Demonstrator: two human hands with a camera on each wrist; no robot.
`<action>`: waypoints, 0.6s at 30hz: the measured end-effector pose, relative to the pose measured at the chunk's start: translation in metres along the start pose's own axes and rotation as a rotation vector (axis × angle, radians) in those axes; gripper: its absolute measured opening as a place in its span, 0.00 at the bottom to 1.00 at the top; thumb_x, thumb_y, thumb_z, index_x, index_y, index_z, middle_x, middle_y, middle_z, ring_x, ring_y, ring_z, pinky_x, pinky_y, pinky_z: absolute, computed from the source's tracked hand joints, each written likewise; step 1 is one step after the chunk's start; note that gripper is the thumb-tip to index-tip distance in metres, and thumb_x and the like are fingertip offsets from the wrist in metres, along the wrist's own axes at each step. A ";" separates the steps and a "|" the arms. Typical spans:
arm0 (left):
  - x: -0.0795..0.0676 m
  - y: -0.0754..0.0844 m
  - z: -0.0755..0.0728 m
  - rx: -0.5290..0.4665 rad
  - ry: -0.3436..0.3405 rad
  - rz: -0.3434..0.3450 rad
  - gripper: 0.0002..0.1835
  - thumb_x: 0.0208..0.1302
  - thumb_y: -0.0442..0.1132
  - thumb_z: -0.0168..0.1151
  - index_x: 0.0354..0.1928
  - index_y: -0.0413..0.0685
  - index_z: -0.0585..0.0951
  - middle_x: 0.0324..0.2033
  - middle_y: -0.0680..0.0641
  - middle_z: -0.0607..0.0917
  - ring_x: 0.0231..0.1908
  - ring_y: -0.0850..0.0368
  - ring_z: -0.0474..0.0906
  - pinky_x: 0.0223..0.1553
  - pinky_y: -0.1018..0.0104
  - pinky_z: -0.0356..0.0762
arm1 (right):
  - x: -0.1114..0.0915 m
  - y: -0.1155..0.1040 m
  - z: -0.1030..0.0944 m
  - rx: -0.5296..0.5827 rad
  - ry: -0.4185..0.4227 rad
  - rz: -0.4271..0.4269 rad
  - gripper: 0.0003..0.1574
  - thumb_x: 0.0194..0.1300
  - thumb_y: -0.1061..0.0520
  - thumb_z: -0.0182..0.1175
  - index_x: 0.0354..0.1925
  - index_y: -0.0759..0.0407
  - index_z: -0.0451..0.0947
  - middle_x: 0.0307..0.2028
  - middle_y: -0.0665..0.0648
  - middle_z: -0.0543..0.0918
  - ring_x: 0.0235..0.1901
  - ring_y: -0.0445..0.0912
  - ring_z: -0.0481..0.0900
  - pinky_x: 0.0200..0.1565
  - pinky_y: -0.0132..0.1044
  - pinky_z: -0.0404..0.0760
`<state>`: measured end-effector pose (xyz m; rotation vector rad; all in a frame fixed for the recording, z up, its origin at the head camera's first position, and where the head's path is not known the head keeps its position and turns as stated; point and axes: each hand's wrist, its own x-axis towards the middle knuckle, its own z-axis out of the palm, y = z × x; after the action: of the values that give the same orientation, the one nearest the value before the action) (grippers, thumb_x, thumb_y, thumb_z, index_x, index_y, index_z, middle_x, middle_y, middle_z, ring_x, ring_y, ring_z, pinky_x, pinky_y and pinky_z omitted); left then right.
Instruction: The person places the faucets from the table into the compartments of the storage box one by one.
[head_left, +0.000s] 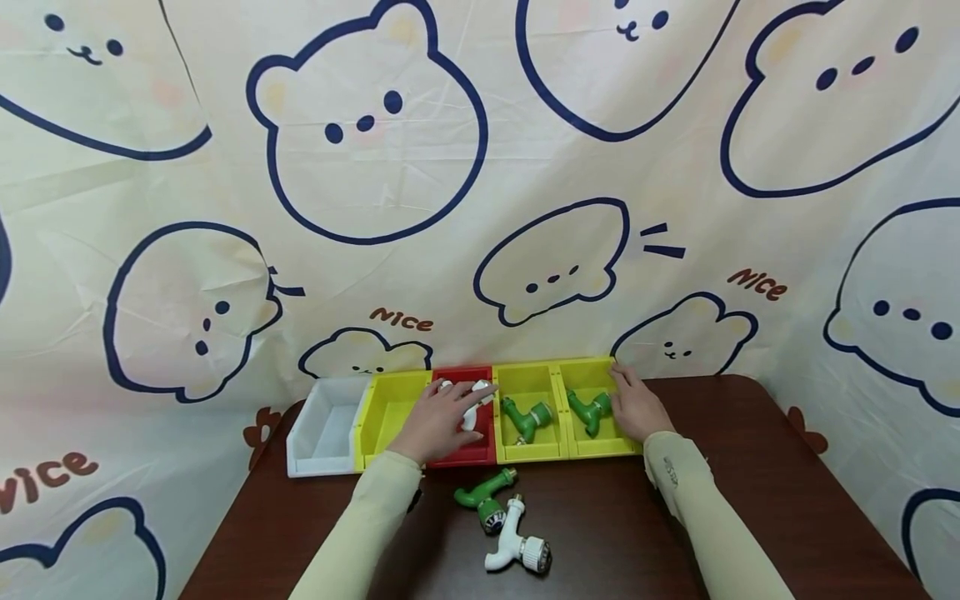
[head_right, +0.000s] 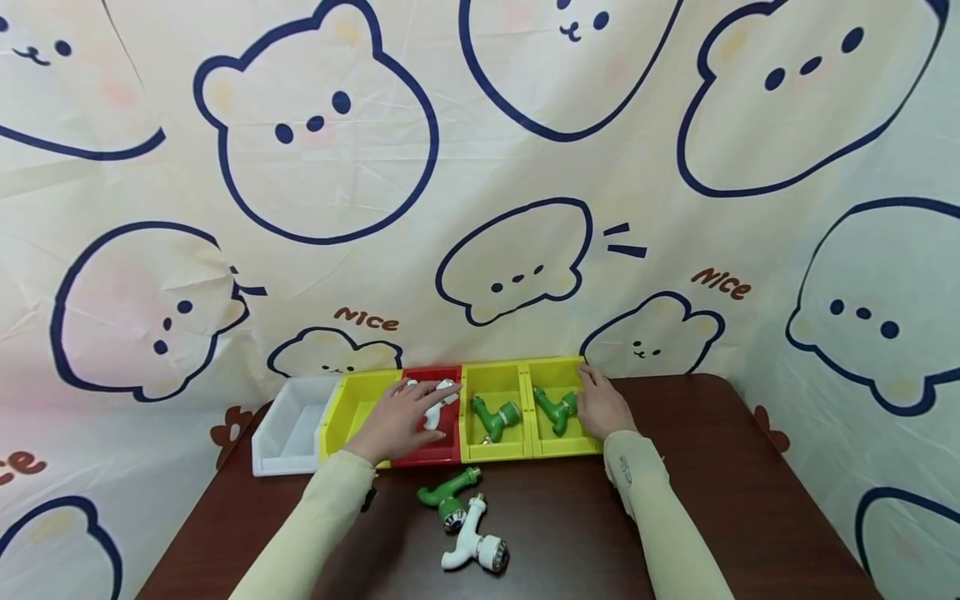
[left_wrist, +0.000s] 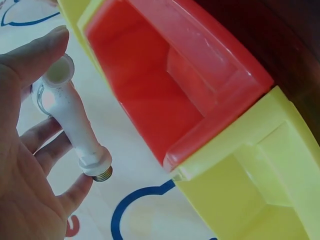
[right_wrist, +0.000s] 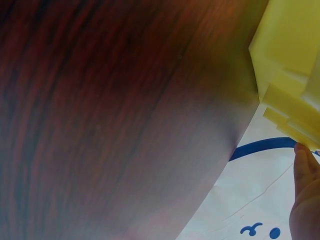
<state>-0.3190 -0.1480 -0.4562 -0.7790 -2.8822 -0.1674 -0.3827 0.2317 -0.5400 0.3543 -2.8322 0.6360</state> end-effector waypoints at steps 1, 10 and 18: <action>0.001 -0.001 0.001 -0.003 -0.003 -0.005 0.46 0.59 0.56 0.76 0.78 0.74 0.65 0.70 0.48 0.76 0.68 0.44 0.74 0.76 0.38 0.58 | 0.000 0.000 0.000 -0.002 0.002 0.000 0.31 0.81 0.56 0.46 0.76 0.65 0.62 0.77 0.64 0.60 0.70 0.64 0.69 0.68 0.61 0.73; 0.004 -0.006 0.008 -0.018 -0.053 -0.050 0.47 0.58 0.55 0.77 0.78 0.75 0.64 0.71 0.48 0.76 0.70 0.46 0.73 0.77 0.37 0.56 | 0.000 -0.001 -0.001 0.001 0.010 0.004 0.31 0.80 0.57 0.47 0.75 0.66 0.63 0.76 0.64 0.61 0.70 0.64 0.71 0.67 0.61 0.74; 0.005 -0.009 0.018 -0.031 -0.093 -0.075 0.48 0.58 0.56 0.77 0.78 0.76 0.64 0.72 0.47 0.75 0.71 0.46 0.72 0.77 0.37 0.56 | -0.001 -0.001 -0.002 0.005 0.006 0.008 0.31 0.80 0.57 0.47 0.75 0.66 0.63 0.76 0.64 0.61 0.70 0.64 0.70 0.68 0.61 0.73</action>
<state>-0.3300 -0.1511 -0.4739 -0.7025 -3.0051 -0.1903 -0.3814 0.2313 -0.5381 0.3410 -2.8281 0.6449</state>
